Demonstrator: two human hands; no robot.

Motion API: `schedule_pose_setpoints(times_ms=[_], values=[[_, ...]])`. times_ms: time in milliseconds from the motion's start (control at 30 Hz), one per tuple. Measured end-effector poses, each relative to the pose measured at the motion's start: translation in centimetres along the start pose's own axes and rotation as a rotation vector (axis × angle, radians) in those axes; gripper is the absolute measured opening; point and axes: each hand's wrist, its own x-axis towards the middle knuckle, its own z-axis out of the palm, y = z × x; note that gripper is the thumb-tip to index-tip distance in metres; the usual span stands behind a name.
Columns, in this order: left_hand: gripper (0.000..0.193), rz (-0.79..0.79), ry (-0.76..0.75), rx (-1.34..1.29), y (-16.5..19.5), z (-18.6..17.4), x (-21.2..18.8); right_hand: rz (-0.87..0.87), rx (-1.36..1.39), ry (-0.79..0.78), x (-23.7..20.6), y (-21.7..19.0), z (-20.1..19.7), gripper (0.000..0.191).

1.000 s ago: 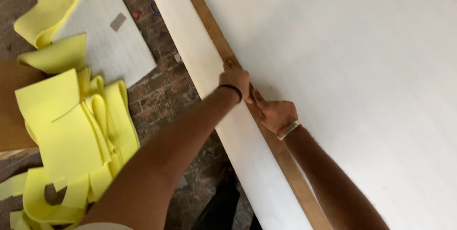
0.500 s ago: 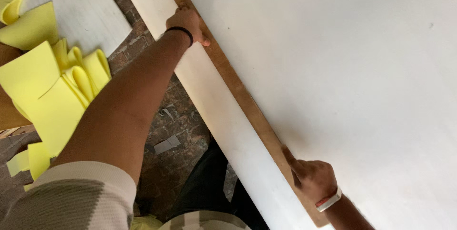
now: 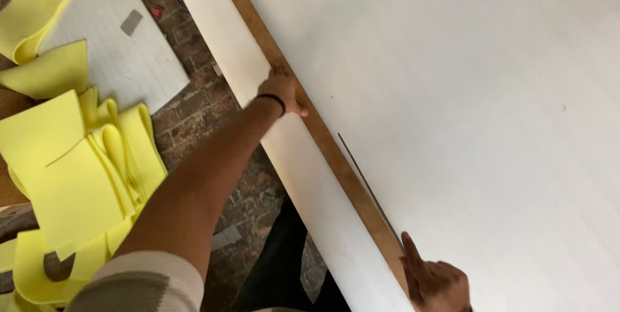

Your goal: The person peels a yellow foam layer off a white foam sheet, carries the white foam sheet to a work table, and lays it flat. They measure the sheet with a tape measure and a metal ruler, align a long wooden straightedge across it, and cut the foam along the straightedge with a knife.

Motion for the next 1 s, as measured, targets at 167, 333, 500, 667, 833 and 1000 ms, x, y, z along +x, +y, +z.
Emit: schedule_pose_setpoints(times_ms=[167,333,500,667,833,1000], values=[[0.065,0.106,0.209,-0.111,-6.1,-3.5,3.1,-0.062,-0.093,0.163,19.9,-3.0,5.6,0.056],[0.12,-0.036,0.139,-0.026,-13.0,-11.0,10.3,-0.097,-0.165,0.133,42.5,-5.1,13.1,0.053],[0.131,0.025,0.032,-0.054,-15.0,-10.7,12.9,-0.132,-0.327,0.039,59.8,-5.8,20.3,0.055],[0.127,0.045,-0.012,-0.129,-15.1,-9.3,13.8,-0.139,-0.224,-0.03,68.6,-5.8,24.7,0.063],[0.124,0.027,-0.013,-0.158,-15.1,-9.5,14.2,-0.216,-0.215,-0.132,74.6,-6.4,27.4,0.075],[0.126,0.003,-0.019,-0.146,-15.5,-8.8,14.8,-0.181,-0.402,-0.27,80.5,-8.4,29.1,0.069]])
